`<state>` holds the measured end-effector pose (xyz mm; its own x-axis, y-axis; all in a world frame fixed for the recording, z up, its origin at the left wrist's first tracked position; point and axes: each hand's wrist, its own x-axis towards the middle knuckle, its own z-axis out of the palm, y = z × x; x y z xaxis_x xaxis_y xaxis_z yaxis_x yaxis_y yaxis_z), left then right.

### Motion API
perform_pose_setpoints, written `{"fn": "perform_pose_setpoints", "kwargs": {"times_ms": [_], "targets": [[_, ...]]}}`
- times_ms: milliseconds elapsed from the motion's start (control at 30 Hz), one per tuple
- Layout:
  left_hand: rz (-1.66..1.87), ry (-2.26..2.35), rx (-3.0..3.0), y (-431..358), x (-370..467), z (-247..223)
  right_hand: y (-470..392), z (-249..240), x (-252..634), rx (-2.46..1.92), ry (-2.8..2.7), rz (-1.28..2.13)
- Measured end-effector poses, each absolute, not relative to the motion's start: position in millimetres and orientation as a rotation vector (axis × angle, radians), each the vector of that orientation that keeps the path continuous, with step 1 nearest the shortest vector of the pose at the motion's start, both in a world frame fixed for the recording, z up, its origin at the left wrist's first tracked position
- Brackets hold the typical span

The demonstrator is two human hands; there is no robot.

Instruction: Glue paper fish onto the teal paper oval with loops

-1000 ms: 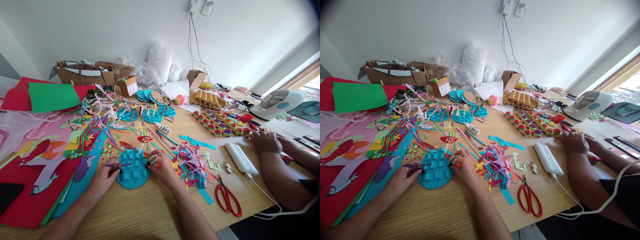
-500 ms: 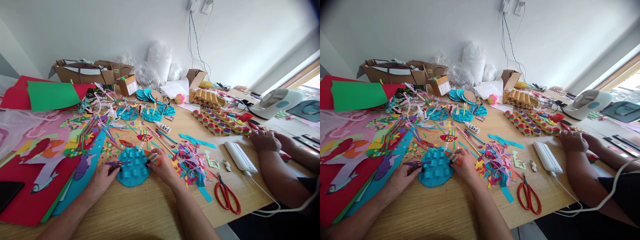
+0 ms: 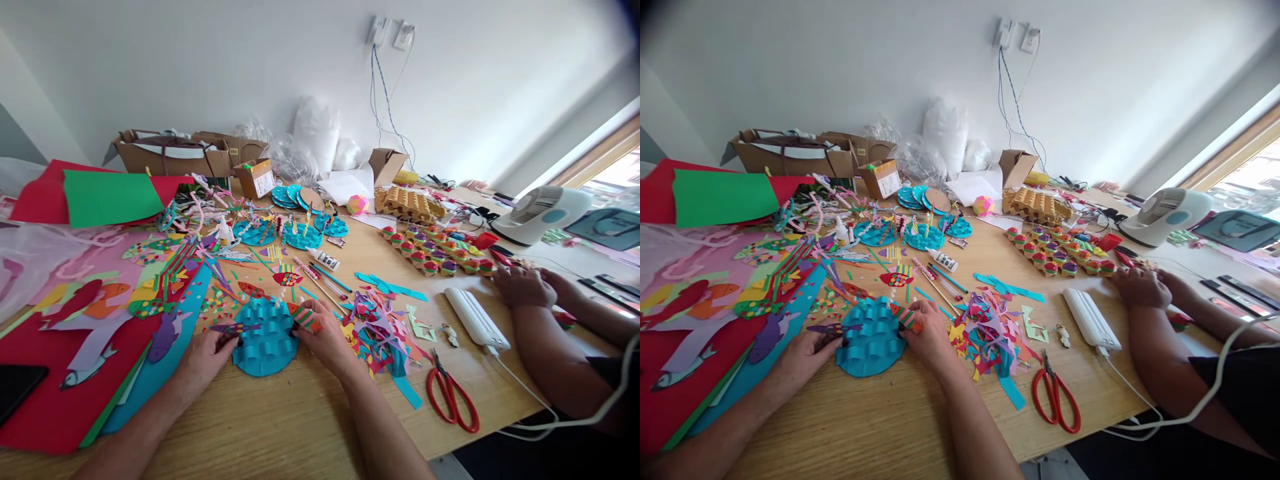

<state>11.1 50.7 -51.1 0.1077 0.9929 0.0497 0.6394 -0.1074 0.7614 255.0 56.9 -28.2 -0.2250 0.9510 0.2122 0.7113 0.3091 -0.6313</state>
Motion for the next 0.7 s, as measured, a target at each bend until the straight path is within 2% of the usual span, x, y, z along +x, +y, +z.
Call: {"fn": "perform_pose_setpoints", "kwargs": {"times_ms": [700], "targets": [[0.784, 1.574, 1.857, 51.6, 10.2, -46.7, 55.9, -22.9, 254.0, -1.448, -2.012, 0.561]]}}
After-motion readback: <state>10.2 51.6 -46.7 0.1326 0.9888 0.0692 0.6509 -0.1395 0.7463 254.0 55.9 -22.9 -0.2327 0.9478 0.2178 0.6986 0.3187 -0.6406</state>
